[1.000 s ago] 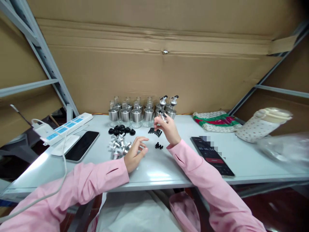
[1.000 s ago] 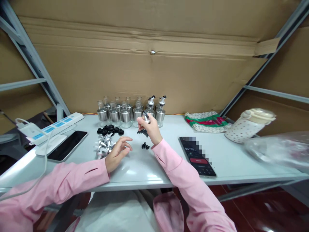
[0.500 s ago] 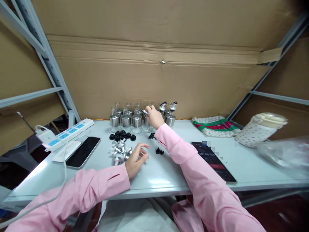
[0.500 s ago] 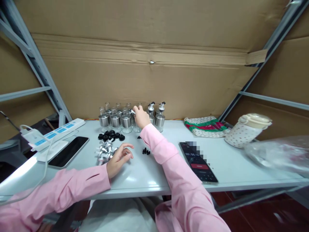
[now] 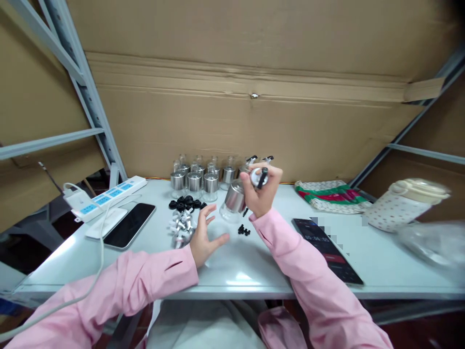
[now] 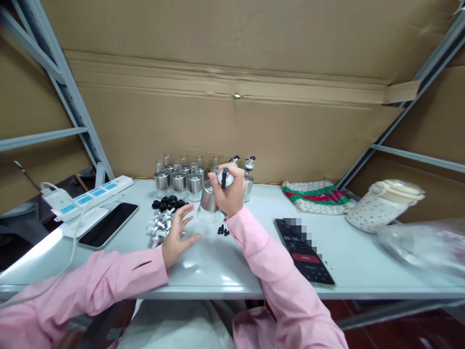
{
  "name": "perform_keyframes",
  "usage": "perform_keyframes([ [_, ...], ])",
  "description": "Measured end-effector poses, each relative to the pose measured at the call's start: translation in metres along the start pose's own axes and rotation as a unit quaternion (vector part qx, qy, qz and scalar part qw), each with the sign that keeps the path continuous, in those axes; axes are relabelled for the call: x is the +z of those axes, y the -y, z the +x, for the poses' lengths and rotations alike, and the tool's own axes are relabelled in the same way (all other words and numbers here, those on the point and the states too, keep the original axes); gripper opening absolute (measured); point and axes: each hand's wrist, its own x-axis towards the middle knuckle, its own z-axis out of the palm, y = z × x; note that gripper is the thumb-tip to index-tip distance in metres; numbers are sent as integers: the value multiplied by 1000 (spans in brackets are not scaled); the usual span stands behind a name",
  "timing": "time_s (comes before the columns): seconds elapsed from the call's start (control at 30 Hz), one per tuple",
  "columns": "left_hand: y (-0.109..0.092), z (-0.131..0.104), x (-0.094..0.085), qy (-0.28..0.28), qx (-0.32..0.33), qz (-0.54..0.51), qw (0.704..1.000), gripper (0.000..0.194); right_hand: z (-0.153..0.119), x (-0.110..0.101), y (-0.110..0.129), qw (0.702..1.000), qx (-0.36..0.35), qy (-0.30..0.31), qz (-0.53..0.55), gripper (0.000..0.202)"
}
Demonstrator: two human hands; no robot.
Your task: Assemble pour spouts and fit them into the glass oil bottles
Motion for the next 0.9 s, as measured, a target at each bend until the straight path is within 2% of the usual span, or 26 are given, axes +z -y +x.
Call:
perform_keyframes([
  [0.07,-1,-1,1,31,-13,-31,999,79,-9,-2,18,996,54,-13,70,24],
  [0.13,-4,-2,2,85,-50,-62,993,81,-20,-2,31,984,107,23,143,24],
  [0.23,-10,-1,3,156,-138,-81,975,64,-35,1,41,955,164,103,223,27],
  [0.3,-14,0,3,181,-183,-78,963,49,-40,2,44,938,193,133,257,29],
  [0.37,-18,2,3,185,-212,-85,956,41,-40,3,45,922,224,138,284,30],
  [0.47,-23,4,3,163,-249,-104,949,37,-31,1,47,899,278,127,314,30],
  [0.63,-25,4,4,154,-262,-101,947,47,-14,-6,49,883,321,119,321,32],
  [0.73,-25,4,4,157,-255,-91,950,53,-14,-8,49,855,351,160,346,36],
  [0.9,-22,3,4,169,-246,-61,952,52,-20,-9,55,774,386,258,431,38],
])
